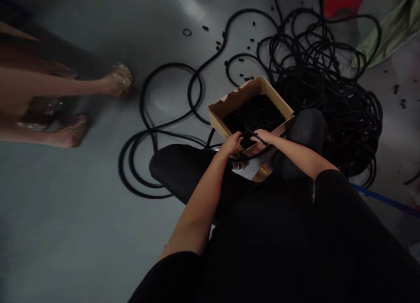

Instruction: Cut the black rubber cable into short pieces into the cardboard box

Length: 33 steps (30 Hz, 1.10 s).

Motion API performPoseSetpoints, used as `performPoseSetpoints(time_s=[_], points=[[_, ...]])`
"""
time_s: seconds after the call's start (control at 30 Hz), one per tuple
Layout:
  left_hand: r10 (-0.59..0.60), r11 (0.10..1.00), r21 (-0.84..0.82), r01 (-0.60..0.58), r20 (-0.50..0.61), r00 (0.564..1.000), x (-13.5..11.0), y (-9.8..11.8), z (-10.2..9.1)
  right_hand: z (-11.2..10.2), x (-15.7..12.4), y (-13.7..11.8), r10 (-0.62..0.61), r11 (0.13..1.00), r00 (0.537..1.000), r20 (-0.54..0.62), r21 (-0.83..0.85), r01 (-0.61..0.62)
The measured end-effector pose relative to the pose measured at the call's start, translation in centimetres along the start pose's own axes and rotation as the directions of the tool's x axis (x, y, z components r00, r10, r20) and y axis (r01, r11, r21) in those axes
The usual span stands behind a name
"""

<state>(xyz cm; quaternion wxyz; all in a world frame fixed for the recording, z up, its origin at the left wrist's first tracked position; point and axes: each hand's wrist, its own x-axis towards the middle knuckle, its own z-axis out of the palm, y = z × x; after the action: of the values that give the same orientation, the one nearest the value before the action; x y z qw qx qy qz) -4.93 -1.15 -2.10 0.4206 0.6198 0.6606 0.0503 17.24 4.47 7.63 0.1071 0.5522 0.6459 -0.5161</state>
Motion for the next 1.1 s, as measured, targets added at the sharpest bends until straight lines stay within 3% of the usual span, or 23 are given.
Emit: performPoseSetpoints(time_s=[0.13,0.33,0.6,0.87,1.03,1.1], points=[[-0.031,0.993,0.116,0.029,0.011,0.999,-0.6,0.6,-0.2,-0.1,0.1,-0.6,0.039,0.989,0.999,-0.028,-0.141,-0.043],[-0.018,0.980,0.198,0.013,0.024,1.000,-1.1,0.9,-0.8,0.0,0.1,-0.3,0.099,0.994,0.994,0.047,-0.054,-0.097],[0.180,0.925,0.314,-0.213,0.130,0.975,-1.9,1.9,-0.8,0.0,0.5,0.5,0.161,0.975,0.973,0.163,0.127,-0.182],[0.053,0.962,0.264,-0.071,0.074,0.996,-1.4,1.5,-0.5,-0.1,0.7,0.2,0.169,0.972,0.978,0.118,0.143,-0.185],[0.055,0.965,0.252,-0.077,0.095,0.994,-1.0,1.0,-0.1,0.0,1.5,1.0,0.184,0.983,0.978,0.098,-0.010,-0.184],[0.063,0.967,0.242,-0.084,0.090,0.994,-0.9,0.9,0.0,0.0,1.6,1.4,0.135,0.991,0.983,0.121,0.001,-0.136]])
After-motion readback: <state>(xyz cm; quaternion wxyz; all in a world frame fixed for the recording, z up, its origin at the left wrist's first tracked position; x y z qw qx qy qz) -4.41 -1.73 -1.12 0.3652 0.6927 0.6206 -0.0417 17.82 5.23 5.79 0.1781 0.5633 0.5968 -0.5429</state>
